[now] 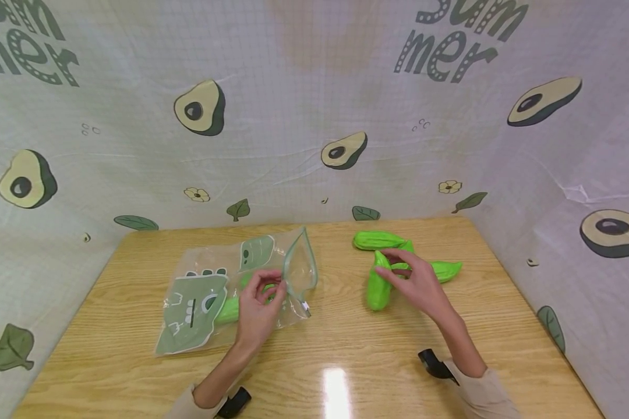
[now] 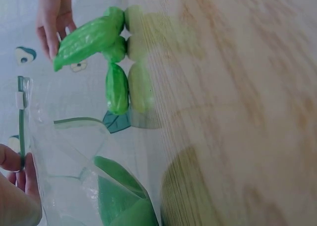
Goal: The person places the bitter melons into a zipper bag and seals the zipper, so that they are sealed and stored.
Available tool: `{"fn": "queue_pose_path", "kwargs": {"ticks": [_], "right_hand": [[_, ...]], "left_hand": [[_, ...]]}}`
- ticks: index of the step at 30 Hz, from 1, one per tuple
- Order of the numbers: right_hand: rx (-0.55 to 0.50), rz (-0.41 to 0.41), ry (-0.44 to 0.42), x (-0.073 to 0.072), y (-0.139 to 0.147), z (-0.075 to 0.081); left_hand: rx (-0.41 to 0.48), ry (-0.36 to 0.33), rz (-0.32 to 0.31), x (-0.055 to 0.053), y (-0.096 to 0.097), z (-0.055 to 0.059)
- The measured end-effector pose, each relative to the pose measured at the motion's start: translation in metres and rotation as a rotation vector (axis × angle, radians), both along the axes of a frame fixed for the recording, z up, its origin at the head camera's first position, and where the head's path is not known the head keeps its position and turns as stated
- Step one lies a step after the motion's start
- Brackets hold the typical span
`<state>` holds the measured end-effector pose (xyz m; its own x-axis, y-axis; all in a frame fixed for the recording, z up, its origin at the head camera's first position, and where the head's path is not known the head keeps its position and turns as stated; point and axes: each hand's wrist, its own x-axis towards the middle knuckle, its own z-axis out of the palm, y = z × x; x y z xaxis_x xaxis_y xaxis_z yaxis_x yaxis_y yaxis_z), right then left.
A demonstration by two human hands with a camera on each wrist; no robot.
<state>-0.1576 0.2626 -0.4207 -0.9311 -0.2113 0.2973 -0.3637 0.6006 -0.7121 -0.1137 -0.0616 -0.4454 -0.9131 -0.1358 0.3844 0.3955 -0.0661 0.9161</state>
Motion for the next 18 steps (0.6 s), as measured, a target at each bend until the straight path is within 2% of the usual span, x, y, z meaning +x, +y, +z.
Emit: {"fn": "queue_pose_path", "kwargs": {"ticks": [18], "right_hand": [[-0.169, -0.059, -0.013, -0.011, -0.025, 0.005]], "left_hand": [[-0.003, 0.004, 0.000, -0.001, 0.000, -0.001]]}}
